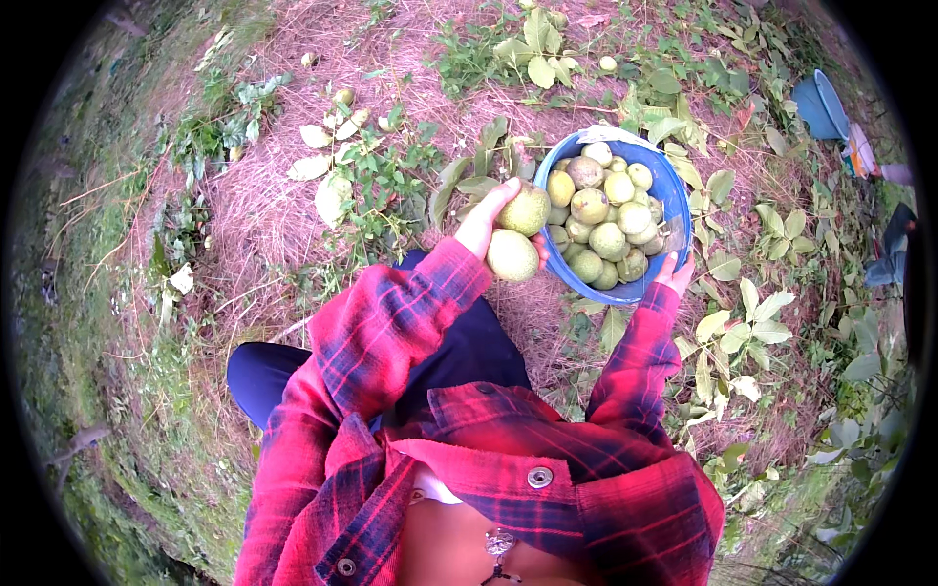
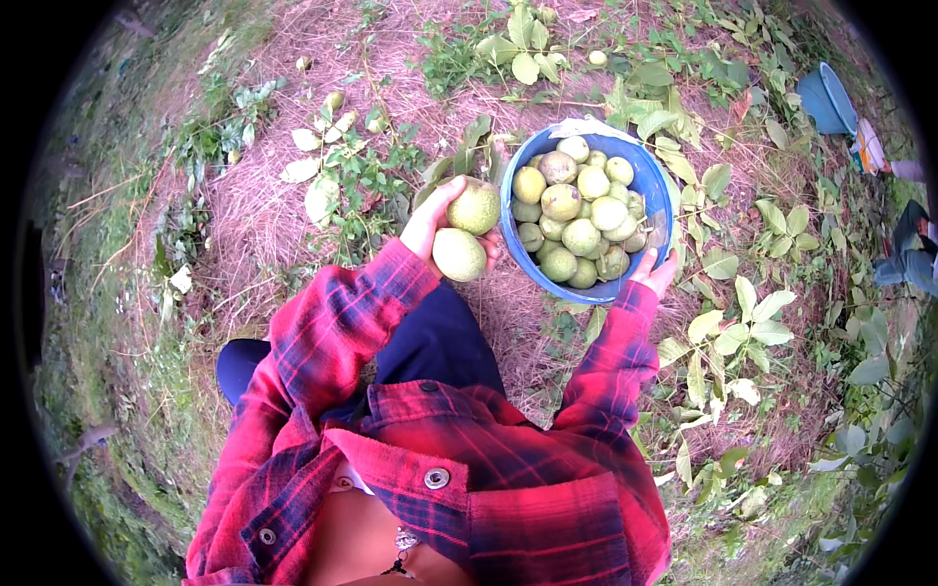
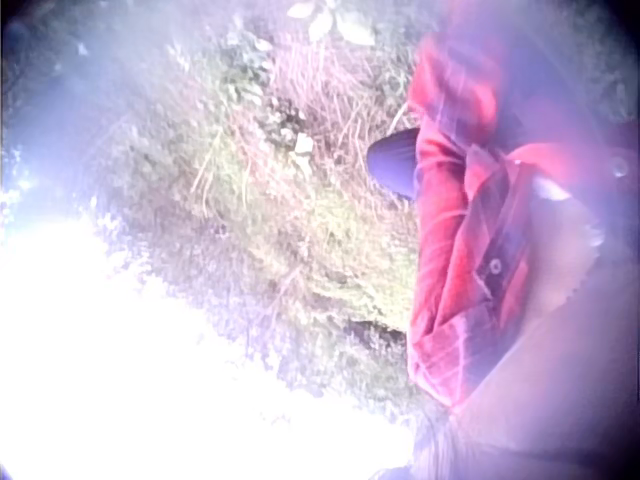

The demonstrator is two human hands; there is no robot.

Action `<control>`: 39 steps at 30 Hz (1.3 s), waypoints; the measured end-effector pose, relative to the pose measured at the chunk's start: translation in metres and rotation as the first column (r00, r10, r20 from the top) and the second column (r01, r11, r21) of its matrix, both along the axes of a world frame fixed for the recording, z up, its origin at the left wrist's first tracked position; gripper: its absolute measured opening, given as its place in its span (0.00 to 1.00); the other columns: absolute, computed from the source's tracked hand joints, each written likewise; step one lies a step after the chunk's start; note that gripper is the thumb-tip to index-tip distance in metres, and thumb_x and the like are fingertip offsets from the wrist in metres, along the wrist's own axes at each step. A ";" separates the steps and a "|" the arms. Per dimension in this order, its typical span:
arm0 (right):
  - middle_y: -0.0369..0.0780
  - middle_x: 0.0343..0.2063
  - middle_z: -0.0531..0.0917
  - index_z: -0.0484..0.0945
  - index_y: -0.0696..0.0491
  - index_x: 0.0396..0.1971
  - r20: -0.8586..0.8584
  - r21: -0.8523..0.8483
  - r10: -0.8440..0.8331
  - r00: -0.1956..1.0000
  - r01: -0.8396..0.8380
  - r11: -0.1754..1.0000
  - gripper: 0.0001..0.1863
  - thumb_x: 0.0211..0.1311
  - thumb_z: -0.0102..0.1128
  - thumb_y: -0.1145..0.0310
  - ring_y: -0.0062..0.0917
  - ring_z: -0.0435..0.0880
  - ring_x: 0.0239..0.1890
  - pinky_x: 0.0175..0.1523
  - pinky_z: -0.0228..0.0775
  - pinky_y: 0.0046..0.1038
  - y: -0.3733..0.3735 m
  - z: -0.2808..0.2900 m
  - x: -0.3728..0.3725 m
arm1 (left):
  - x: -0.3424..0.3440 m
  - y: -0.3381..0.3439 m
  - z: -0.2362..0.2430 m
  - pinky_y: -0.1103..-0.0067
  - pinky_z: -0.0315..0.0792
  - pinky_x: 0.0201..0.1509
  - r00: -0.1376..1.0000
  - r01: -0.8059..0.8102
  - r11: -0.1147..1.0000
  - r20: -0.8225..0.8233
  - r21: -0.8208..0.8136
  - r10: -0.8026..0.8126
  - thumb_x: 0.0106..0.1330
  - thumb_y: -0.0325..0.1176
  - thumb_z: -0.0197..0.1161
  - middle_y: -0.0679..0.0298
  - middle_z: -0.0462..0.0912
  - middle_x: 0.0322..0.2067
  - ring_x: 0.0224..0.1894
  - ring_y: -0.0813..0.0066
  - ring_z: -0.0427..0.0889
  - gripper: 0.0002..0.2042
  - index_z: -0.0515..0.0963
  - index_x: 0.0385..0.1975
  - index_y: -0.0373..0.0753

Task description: The person picks up fruit from the ground and branches by hand, collecting them into a blue plastic bucket while moving through an orchard.

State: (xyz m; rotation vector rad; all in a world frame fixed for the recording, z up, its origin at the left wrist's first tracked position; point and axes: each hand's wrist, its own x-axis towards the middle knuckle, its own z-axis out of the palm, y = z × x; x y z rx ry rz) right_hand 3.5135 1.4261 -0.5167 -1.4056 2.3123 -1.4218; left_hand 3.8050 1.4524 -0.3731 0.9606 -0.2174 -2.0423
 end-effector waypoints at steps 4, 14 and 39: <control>0.48 0.39 0.68 0.60 0.59 0.44 0.238 0.026 0.047 0.970 -0.055 0.998 0.19 0.53 0.40 0.65 0.33 0.67 0.40 0.46 0.55 0.26 -0.004 0.006 0.010 | -0.029 -0.021 -0.015 0.73 0.70 0.23 0.970 -0.023 0.995 0.238 -0.098 0.046 0.48 0.51 0.51 0.55 0.72 0.23 0.16 0.68 0.72 0.24 0.66 0.31 0.32; 0.46 0.40 0.68 0.60 0.58 0.44 0.215 0.060 0.077 0.974 -0.092 0.994 0.19 0.53 0.40 0.66 0.32 0.67 0.42 0.47 0.55 0.27 -0.002 -0.030 -0.019 | -0.064 -0.029 -0.059 0.73 0.62 0.41 0.312 0.401 0.830 0.909 -0.388 0.274 0.46 0.48 0.52 0.48 0.67 0.33 0.38 0.55 0.68 0.25 0.65 0.35 0.31; 0.49 0.37 0.70 0.65 0.56 0.40 -0.274 0.230 -0.343 0.899 0.407 0.884 0.24 0.45 0.47 0.54 0.38 0.69 0.38 0.43 0.59 0.32 0.014 -0.011 0.001 | 0.248 0.100 -0.105 0.73 0.63 0.41 0.302 0.588 0.667 0.889 -0.458 0.344 0.45 0.30 0.51 0.51 0.71 0.30 0.36 0.57 0.69 0.12 0.69 0.31 0.33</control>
